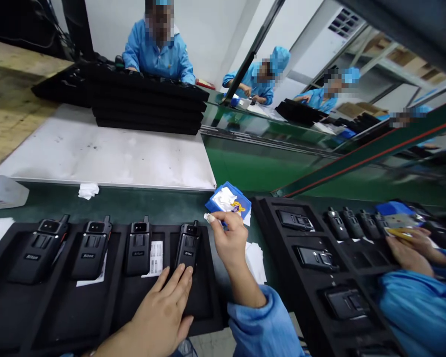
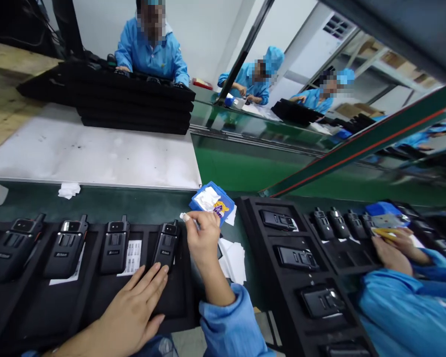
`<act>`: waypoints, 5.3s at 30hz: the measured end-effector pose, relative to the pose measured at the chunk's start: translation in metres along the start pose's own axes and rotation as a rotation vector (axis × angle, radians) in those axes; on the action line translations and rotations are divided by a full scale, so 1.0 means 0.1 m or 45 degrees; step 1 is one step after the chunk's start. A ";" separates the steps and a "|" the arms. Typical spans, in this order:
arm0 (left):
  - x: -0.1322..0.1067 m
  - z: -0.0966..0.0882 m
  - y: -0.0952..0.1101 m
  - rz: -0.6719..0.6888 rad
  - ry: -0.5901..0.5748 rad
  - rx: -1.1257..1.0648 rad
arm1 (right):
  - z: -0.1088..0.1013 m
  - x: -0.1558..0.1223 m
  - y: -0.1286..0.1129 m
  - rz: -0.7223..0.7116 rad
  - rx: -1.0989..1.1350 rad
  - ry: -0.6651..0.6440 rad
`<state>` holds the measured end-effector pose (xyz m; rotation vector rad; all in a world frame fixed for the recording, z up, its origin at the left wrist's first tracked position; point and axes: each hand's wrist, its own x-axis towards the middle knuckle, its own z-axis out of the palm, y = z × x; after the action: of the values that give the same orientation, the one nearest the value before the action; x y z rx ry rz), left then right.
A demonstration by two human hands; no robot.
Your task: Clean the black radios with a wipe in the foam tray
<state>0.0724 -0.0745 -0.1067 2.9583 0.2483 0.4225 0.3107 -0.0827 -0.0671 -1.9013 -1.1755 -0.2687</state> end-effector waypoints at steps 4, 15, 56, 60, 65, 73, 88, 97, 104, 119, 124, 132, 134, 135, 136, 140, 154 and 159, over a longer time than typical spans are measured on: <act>0.00 0.01 0.00 -0.013 0.030 0.012 | 0.04 -0.24 -0.12 -0.065 -0.015 -0.147; -0.02 0.01 0.01 0.007 -0.068 -0.010 | 0.19 -0.31 -0.20 -0.229 -0.289 -0.326; -0.02 0.05 0.01 0.003 -0.041 0.040 | 0.37 -0.41 -0.24 -0.035 -0.357 -0.153; -0.02 0.05 0.01 0.013 -0.008 0.068 | 0.19 -0.45 0.04 0.130 -0.328 0.063; 0.00 0.03 0.01 0.016 0.007 0.067 | 0.16 -0.41 -0.10 0.028 -0.123 -0.032; -0.02 0.04 0.00 0.020 0.001 0.053 | 0.09 -0.41 0.11 0.023 -0.209 -0.074; 0.00 0.02 0.00 0.030 0.042 0.055 | -0.11 -0.38 0.21 -0.097 -0.240 -0.249; 0.00 0.01 0.00 0.003 -0.024 0.017 | -0.10 -0.43 -0.16 -0.171 0.132 -0.375; 0.02 -0.02 0.02 0.005 0.002 -0.001 | 0.04 -0.81 -0.25 -0.312 -0.028 -0.355; -0.01 0.02 0.02 -0.004 -0.062 -0.032 | 0.01 -0.81 -0.19 -0.338 -0.077 -0.341; -0.02 0.03 0.01 0.010 -0.075 -0.040 | -0.04 -0.84 -0.14 -0.236 -0.018 -0.374; -0.02 0.07 -0.01 -0.009 -0.062 -0.068 | -0.03 -0.81 -0.17 -0.085 0.041 -0.287; -0.02 0.07 -0.03 -0.011 -0.054 -0.054 | -0.08 -0.76 -0.12 -0.009 0.029 -0.189; -0.02 0.08 -0.03 -0.016 -0.048 -0.047 | -0.12 -0.74 -0.08 0.047 0.017 -0.113; -0.02 0.08 -0.04 -0.018 -0.039 -0.041 | -0.17 -0.72 -0.02 0.111 0.000 -0.023; -0.02 0.10 -0.05 -0.007 0.012 -0.052 | -0.33 -0.79 0.22 0.335 -0.093 0.274; -0.02 0.10 -0.10 0.033 0.104 -0.004 | -0.27 -1.11 0.45 0.437 -0.156 0.239; 0.01 0.13 -0.13 0.080 0.149 0.041 | -0.55 -1.39 0.46 0.418 -0.163 0.345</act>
<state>0.0751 -0.0630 -0.1213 2.9835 0.1764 0.6067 0.2875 -0.2205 -0.1387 -2.0575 -0.6689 -0.4128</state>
